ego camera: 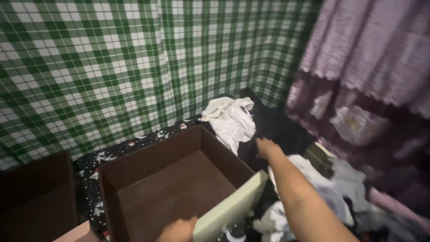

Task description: The person folds various garments including underwear, socks, and shirts by hand and places them into open storage boxes on a bed. The person handles each item individually, folding and stacking them neatly within the boxes.

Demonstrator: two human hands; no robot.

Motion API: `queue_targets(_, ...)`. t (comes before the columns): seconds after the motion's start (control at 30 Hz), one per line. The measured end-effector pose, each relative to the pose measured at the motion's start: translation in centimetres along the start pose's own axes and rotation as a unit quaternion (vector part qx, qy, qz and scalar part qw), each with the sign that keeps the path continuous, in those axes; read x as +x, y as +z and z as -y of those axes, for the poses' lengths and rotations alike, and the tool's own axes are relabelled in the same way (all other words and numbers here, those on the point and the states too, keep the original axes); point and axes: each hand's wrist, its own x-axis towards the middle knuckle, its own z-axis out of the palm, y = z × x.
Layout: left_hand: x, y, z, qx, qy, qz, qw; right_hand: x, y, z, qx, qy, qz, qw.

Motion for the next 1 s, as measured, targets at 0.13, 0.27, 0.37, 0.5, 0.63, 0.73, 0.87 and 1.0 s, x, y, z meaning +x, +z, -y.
queue_targets(0.13, 4.1, 1.9, 1.9, 0.043, -0.056, 0.048, 0.996, 1.7, 3.2, -2.2, -0.08, 0.03, 0.069, 0.994)
queue_targets(0.27, 5.8, 2.0, 4.0, 0.049, -0.078, 0.04, 0.995, 5.3, 5.5, -4.5, 0.024, -0.021, -0.011, 0.999)
queue_targets(0.37, 5.8, 2.0, 4.0, 0.044, -0.074, 0.022, 0.996, 7.5, 3.4, -6.1, 0.047, -0.089, -0.086, 0.991)
queue_targets(0.5, 3.0, 1.0, 3.2, 0.012, -0.037, -0.038, 0.999, 7.1, -7.8, -6.3, 0.149, -0.211, -0.306, 0.916)
queue_targets(0.63, -1.6, 0.2, -0.5, -0.11, 0.034, -0.207, 0.971, -0.4, -21.0, -4.6, 0.217, -0.288, -0.328, 0.873)
queue_targets(0.73, -3.2, -2.8, -4.1, -0.12, 0.101, -0.37, 0.916, -8.5, -26.7, -2.8, 0.285, -0.307, -0.239, 0.876)
queue_targets(0.87, -3.2, -7.0, -8.6, -0.109, 0.183, -0.574, 0.791, -15.2, -27.7, 0.5, 0.42, -0.42, -0.047, 0.803)
queue_targets(1.0, -2.6, -8.8, -11.8, 0.142, 0.252, -0.493, 0.82, -17.7, -22.7, 5.1, 0.392, -0.481, 0.106, 0.777)
